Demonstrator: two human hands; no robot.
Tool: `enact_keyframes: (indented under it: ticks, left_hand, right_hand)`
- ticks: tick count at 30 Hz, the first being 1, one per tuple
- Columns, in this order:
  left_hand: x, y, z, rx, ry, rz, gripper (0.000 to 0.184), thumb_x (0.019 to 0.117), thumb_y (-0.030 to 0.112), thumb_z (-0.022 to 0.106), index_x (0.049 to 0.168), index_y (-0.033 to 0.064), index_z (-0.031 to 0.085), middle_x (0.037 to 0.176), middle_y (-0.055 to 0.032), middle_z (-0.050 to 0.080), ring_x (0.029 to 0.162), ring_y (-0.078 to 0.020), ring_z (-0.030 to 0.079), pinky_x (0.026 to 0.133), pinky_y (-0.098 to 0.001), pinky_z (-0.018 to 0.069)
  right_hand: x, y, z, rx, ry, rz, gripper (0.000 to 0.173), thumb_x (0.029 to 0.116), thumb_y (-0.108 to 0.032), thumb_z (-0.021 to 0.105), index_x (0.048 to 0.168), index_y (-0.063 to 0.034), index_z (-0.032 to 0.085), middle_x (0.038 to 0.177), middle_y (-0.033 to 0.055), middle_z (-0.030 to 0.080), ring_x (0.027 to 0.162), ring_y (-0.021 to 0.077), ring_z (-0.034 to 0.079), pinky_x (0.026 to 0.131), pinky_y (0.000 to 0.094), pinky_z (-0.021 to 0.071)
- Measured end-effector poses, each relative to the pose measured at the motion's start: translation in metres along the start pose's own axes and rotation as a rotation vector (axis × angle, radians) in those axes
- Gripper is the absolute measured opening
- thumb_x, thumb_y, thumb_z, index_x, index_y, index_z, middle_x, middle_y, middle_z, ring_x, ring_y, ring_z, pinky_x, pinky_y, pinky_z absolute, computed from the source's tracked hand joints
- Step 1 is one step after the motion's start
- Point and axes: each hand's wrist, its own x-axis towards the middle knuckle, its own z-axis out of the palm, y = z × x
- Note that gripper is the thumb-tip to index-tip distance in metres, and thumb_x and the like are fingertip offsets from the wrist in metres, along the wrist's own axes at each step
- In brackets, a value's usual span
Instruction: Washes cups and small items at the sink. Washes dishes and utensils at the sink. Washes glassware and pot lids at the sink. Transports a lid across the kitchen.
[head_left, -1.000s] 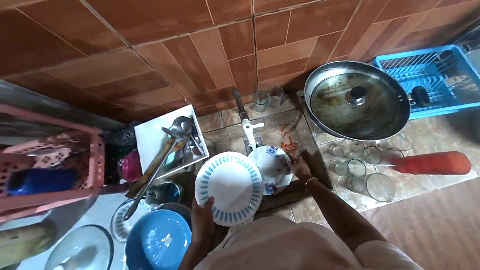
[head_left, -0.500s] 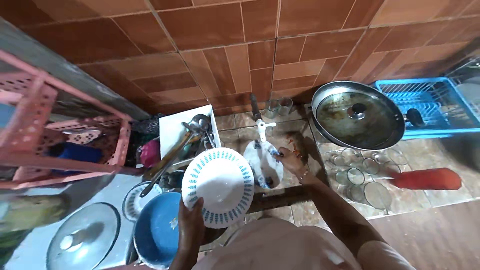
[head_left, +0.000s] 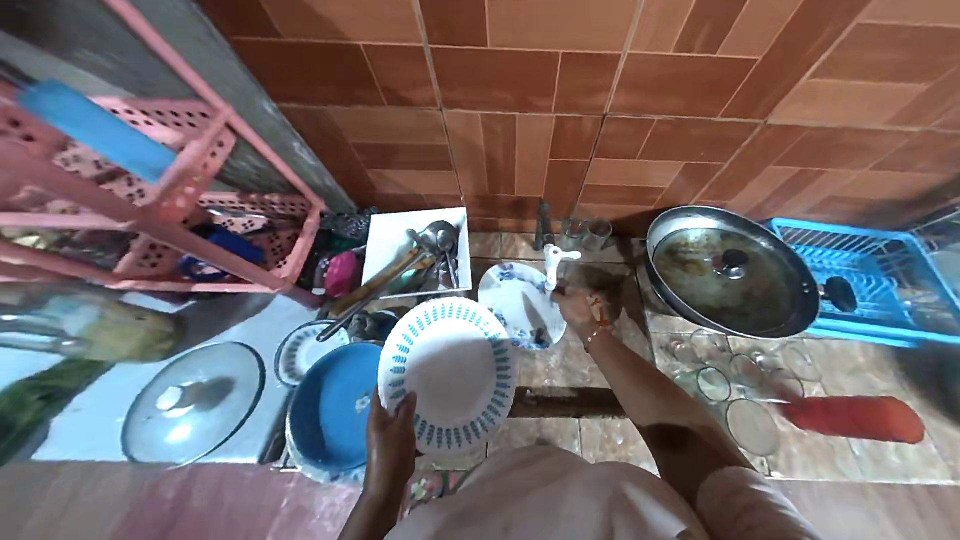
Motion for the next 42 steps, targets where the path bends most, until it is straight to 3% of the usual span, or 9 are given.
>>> enact_keyframes:
  ticks: [4, 8, 13, 17, 23, 27, 33, 36, 42]
  left_hand:
    - [-0.016, -0.009, -0.004, -0.083, 0.029, 0.03, 0.06, 0.0984, 0.001, 0.056, 0.154, 0.0018, 0.032, 0.132, -0.014, 0.06, 0.107, -0.011, 0.067, 0.089, -0.0289, 0.059]
    - [-0.036, -0.012, -0.001, -0.094, 0.097, 0.047, 0.058, 0.1001, 0.002, 0.055, 0.154, 0.0014, 0.032, 0.132, -0.0145, 0.059, 0.108, -0.0107, 0.066, 0.09, -0.0286, 0.058]
    - [-0.054, -0.013, 0.008, -0.152, 0.15, 0.053, 0.057, 0.0999, -0.001, 0.053, 0.153, -0.0002, 0.031, 0.129, -0.0154, 0.059, 0.106, -0.0111, 0.066, 0.089, -0.0283, 0.0578]
    - [-0.062, -0.013, 0.022, -0.149, 0.169, 0.008, 0.057, 0.1005, 0.0, 0.053, 0.153, 0.0005, 0.031, 0.132, -0.0181, 0.058, 0.108, -0.0145, 0.066, 0.09, -0.0318, 0.0582]
    - [-0.062, -0.039, 0.04, -0.221, 0.217, -0.124, 0.057, 0.1007, 0.001, 0.056, 0.153, 0.0024, 0.034, 0.135, -0.0209, 0.058, 0.113, -0.0233, 0.065, 0.092, -0.0413, 0.0576]
    - [-0.066, -0.067, 0.052, -0.275, 0.212, -0.198, 0.055, 0.1018, 0.004, 0.056, 0.152, 0.0032, 0.035, 0.134, -0.0221, 0.058, 0.114, -0.0272, 0.064, 0.093, -0.0462, 0.0564]
    - [-0.075, -0.099, 0.065, -0.319, 0.17, -0.293, 0.056, 0.1032, 0.011, 0.058, 0.153, 0.0036, 0.035, 0.135, -0.0244, 0.057, 0.115, -0.0308, 0.064, 0.095, -0.0491, 0.0554]
    - [-0.078, -0.101, 0.078, -0.399, 0.14, -0.336, 0.054, 0.1053, 0.015, 0.056, 0.153, 0.0051, 0.034, 0.134, -0.0233, 0.058, 0.114, -0.0301, 0.064, 0.094, -0.0489, 0.0551]
    - [-0.081, -0.075, 0.102, -0.518, 0.082, -0.383, 0.049, 0.1087, 0.024, 0.05, 0.153, 0.0087, 0.035, 0.123, -0.0196, 0.065, 0.104, -0.0275, 0.069, 0.088, -0.046, 0.0584]
  right_hand:
    - [-0.007, 0.031, -0.001, 0.513, 0.191, 0.013, 0.018, 0.0999, -0.008, 0.064, 0.113, 0.004, 0.067, 0.101, 0.0133, 0.069, 0.092, 0.0157, 0.065, 0.087, 0.0343, 0.056]
    - [-0.01, 0.031, -0.004, 0.77, 0.198, 0.066, 0.015, 0.1024, -0.006, 0.059, 0.113, 0.0032, 0.063, 0.098, 0.0118, 0.066, 0.088, 0.0173, 0.065, 0.083, 0.0372, 0.0576]
    - [-0.009, 0.024, -0.017, 0.741, 0.236, 0.066, 0.016, 0.1023, -0.008, 0.06, 0.114, 0.0035, 0.063, 0.102, 0.0138, 0.066, 0.09, 0.0174, 0.065, 0.082, 0.0361, 0.0579]
    - [-0.02, 0.035, -0.031, 0.529, 0.29, 0.127, 0.022, 0.1031, -0.015, 0.061, 0.114, 0.0031, 0.066, 0.101, 0.0142, 0.068, 0.089, 0.0174, 0.066, 0.084, 0.0368, 0.0569]
    - [-0.053, 0.058, -0.055, 0.387, 0.274, 0.192, 0.035, 0.1054, -0.02, 0.058, 0.131, 0.0026, 0.06, 0.122, 0.0201, 0.065, 0.109, 0.0245, 0.065, 0.097, 0.0435, 0.0538]
    - [-0.077, 0.057, -0.092, 0.351, 0.309, 0.217, 0.038, 0.1086, -0.027, 0.051, 0.132, 0.0015, 0.059, 0.119, 0.0176, 0.065, 0.104, 0.0206, 0.065, 0.095, 0.0405, 0.054]
    - [-0.093, 0.079, -0.137, 0.417, 0.237, 0.222, 0.035, 0.1073, -0.022, 0.052, 0.132, 0.0018, 0.054, 0.114, 0.0105, 0.062, 0.097, 0.0111, 0.062, 0.089, 0.0318, 0.0544]
    - [-0.106, 0.073, -0.131, 0.481, 0.121, 0.237, 0.031, 0.1067, -0.019, 0.053, 0.131, 0.0001, 0.055, 0.108, 0.0072, 0.063, 0.092, 0.0093, 0.064, 0.084, 0.0295, 0.0561]
    - [-0.123, 0.063, -0.085, 0.423, 0.086, 0.253, 0.033, 0.107, -0.02, 0.054, 0.132, 0.0019, 0.058, 0.114, 0.0113, 0.065, 0.097, 0.011, 0.064, 0.089, 0.0299, 0.0543]
